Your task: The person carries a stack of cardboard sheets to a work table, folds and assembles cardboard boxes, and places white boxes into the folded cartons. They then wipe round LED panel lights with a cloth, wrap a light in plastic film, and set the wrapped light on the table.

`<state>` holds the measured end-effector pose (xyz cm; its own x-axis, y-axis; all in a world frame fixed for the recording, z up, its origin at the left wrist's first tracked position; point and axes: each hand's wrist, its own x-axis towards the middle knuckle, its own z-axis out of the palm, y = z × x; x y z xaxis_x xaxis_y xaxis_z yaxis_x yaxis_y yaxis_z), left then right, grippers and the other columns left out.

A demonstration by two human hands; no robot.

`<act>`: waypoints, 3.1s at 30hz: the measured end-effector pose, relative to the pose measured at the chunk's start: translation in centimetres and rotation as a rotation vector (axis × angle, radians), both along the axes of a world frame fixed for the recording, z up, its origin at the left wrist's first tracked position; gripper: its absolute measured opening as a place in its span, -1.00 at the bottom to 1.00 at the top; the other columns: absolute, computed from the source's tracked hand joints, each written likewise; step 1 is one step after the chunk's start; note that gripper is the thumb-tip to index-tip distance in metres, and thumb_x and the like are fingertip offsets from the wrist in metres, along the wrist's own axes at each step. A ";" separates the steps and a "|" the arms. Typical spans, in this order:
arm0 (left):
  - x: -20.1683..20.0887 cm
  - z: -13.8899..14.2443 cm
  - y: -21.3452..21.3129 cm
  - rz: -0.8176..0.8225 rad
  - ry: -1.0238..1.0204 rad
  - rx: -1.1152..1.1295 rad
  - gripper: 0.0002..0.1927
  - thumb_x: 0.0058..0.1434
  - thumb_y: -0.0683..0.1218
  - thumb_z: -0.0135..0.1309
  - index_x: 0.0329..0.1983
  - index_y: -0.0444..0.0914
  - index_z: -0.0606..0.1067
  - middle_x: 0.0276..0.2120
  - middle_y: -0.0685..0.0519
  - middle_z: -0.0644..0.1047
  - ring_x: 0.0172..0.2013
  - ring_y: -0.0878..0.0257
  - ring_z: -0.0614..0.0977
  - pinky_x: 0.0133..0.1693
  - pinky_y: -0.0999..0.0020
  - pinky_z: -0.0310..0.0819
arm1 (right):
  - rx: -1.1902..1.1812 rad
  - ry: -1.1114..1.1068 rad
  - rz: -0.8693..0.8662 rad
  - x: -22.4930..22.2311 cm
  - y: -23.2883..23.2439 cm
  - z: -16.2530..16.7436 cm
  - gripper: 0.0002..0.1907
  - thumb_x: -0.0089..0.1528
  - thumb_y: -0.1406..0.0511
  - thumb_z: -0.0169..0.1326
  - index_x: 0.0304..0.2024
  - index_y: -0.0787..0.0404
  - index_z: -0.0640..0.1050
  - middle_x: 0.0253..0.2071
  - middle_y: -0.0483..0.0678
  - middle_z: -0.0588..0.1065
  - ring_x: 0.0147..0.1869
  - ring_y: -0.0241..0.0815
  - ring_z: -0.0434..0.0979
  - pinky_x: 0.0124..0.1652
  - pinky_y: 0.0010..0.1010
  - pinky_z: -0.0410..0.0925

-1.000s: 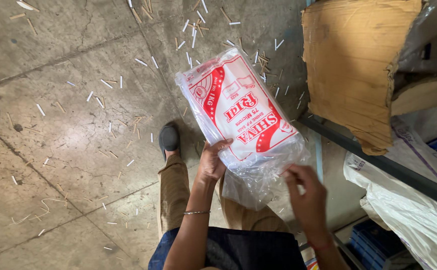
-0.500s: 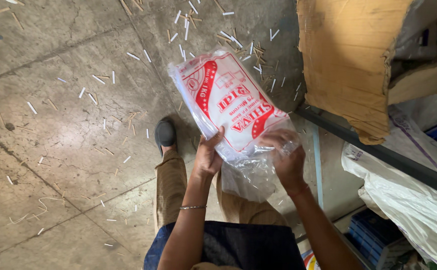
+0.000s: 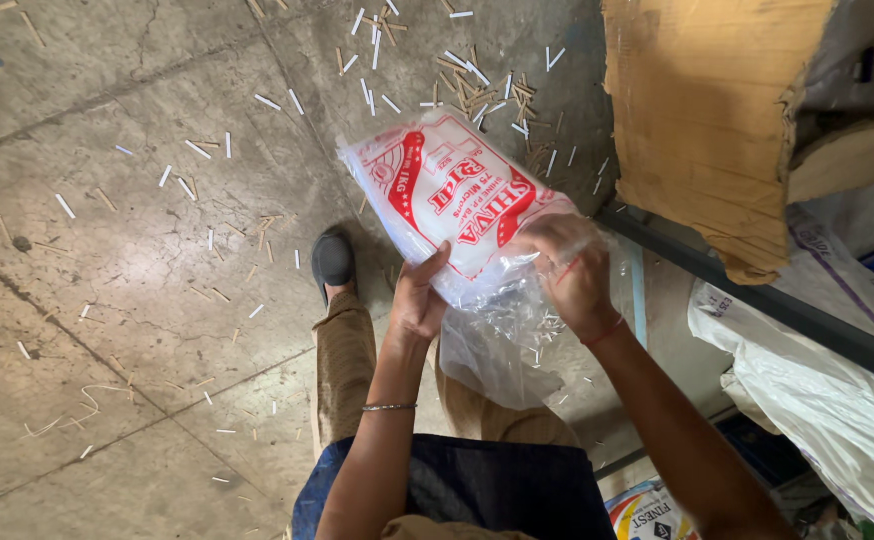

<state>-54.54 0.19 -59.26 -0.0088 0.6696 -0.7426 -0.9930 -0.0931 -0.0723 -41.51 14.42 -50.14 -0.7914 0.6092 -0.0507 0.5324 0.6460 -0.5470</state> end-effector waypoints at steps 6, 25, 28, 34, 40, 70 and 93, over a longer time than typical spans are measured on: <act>0.0 -0.4 0.2 -0.021 -0.016 -0.107 -0.40 0.21 -0.17 0.20 0.32 -0.34 0.35 0.14 -0.11 0.53 0.12 0.04 0.57 0.16 0.06 0.47 | -0.025 -0.002 -0.065 -0.1 0.1 1.6 -0.85 0.14 0.51 0.17 -0.27 0.22 0.57 -0.24 -0.02 0.58 -0.04 -0.03 0.62 0.02 -0.23 0.42; 1.1 -1.7 -0.5 0.143 0.095 -0.082 -0.43 0.22 -0.26 0.19 0.31 -0.33 0.36 0.14 -0.06 0.54 0.13 0.09 0.57 0.20 0.10 0.45 | -0.857 0.709 -1.164 11.8 -2.2 5.5 -0.92 0.46 0.43 -0.02 -0.07 0.14 0.41 -0.19 -0.09 0.48 -0.11 -0.24 0.55 -0.21 -0.43 0.41; 0.3 -2.1 -0.7 0.197 0.140 -0.103 -0.47 0.26 -0.28 0.17 0.30 -0.36 0.35 0.12 -0.10 0.52 0.13 0.03 0.54 0.20 0.03 0.43 | -1.079 0.858 -1.087 15.0 -4.0 5.3 -0.93 0.51 0.42 -0.02 -0.10 0.18 0.41 -0.27 -0.08 0.45 -0.27 -0.29 0.45 -0.36 -0.49 0.34; -2.1 -2.5 -1.7 0.190 0.371 -0.180 -0.44 0.24 -0.30 0.13 0.32 -0.30 0.32 0.18 -0.08 0.50 0.18 0.07 0.52 0.25 0.07 0.38 | -1.318 1.404 -1.421 25.5 -1.1 5.4 -0.91 0.46 0.47 -0.04 -0.04 0.24 0.47 -0.34 -0.08 0.40 -0.35 -0.26 0.39 -0.38 -0.53 0.34; -2.5 -2.3 -2.1 0.262 0.353 -0.089 -0.44 0.28 -0.33 0.10 0.35 -0.29 0.32 0.21 -0.04 0.48 0.21 0.10 0.51 0.27 0.07 0.39 | -1.105 1.227 -1.478 31.2 0.9 3.4 -0.81 0.26 0.59 -0.14 -0.18 0.26 0.38 -0.25 -0.08 0.42 -0.23 -0.28 0.46 -0.21 -0.56 0.45; -2.5 -1.7 -1.6 0.242 0.378 -0.114 -0.44 0.28 -0.34 0.14 0.35 -0.32 0.31 0.20 -0.05 0.49 0.19 0.11 0.53 0.26 0.11 0.42 | 0.080 0.077 -0.869 17.3 1.8 8.3 -0.80 0.55 0.44 0.07 -0.06 0.35 0.29 -0.03 0.22 0.55 -0.07 -0.12 0.69 -0.33 -0.47 0.56; -1.3 -3.2 -2.3 0.237 0.329 -0.114 -0.47 0.31 -0.33 0.11 0.33 -0.36 0.31 0.19 -0.09 0.49 0.19 0.11 0.54 0.26 0.12 0.43 | -0.145 0.314 -1.225 23.9 6.5 7.7 -0.73 0.51 0.39 0.07 -0.05 0.23 0.20 -0.03 0.19 0.60 -0.17 -0.04 0.74 -0.41 -0.46 0.50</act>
